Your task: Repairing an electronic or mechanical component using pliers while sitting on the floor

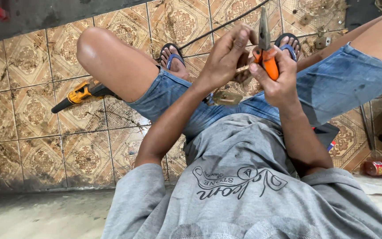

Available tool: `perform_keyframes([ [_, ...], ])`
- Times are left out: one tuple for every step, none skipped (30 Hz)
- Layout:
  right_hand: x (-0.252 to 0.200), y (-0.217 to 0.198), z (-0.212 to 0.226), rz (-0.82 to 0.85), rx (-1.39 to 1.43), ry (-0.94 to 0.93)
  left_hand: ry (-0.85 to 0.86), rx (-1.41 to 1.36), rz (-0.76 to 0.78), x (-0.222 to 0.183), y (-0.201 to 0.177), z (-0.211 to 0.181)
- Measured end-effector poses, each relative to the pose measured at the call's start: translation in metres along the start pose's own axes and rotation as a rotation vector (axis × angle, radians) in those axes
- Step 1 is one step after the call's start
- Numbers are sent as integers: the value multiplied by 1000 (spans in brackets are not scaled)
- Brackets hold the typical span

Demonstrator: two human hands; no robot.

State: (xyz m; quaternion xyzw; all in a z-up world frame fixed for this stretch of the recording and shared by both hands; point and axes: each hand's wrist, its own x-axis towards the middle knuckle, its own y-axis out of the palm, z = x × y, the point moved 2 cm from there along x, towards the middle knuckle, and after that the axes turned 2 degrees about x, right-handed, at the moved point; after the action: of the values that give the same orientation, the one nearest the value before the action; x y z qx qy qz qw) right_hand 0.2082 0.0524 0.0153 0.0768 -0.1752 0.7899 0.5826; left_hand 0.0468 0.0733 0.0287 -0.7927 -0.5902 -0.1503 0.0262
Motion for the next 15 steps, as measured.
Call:
perform_keyframes([
  [-1, 0, -6, 2, -2, 0, 1, -1, -1, -1, -1, 0],
  [-2, 0, -12, -38, 22, -11, -14, 74, -72, -3, -3, 0],
  [-3, 0, -18, -75, 49, -21, -31, 152, -145, -5, -6, 0],
  [-2, 1, -22, -71, 50, -20, -31, 152, -149, -4, -10, 7],
  [-2, 0, -28, -121, 89, 24, -38, 95, -254, -3, -16, 14],
  [-2, 0, -33, -170, 128, 68, -45, 39, -359, -3, -22, 21],
  [-3, 2, -37, -167, 130, 68, -45, 40, -362, -1, -26, 25],
  [-4, 4, -40, -184, 186, 98, -21, -66, -460, 0, -32, 29],
  [-4, 5, -44, -202, 241, 126, 5, -173, -556, 1, -37, 33],
  [-4, 9, -44, -200, 243, 124, 7, -171, -557, 1, -42, 37],
  [-4, 13, -44, -151, 299, 114, -10, -283, -637, 1, -48, 43],
  [-5, 17, -44, -101, 355, 104, -27, -395, -716, 0, -54, 50],
  [-5, 19, -40, -100, 354, 103, -25, -396, -717, 1, -53, 41],
  [-6, 20, -36, -88, 134, 126, -44, -400, -762, 0, -53, 34],
  [-7, 22, -32, -74, -86, 149, -63, -405, -808, -1, -53, 26],
])
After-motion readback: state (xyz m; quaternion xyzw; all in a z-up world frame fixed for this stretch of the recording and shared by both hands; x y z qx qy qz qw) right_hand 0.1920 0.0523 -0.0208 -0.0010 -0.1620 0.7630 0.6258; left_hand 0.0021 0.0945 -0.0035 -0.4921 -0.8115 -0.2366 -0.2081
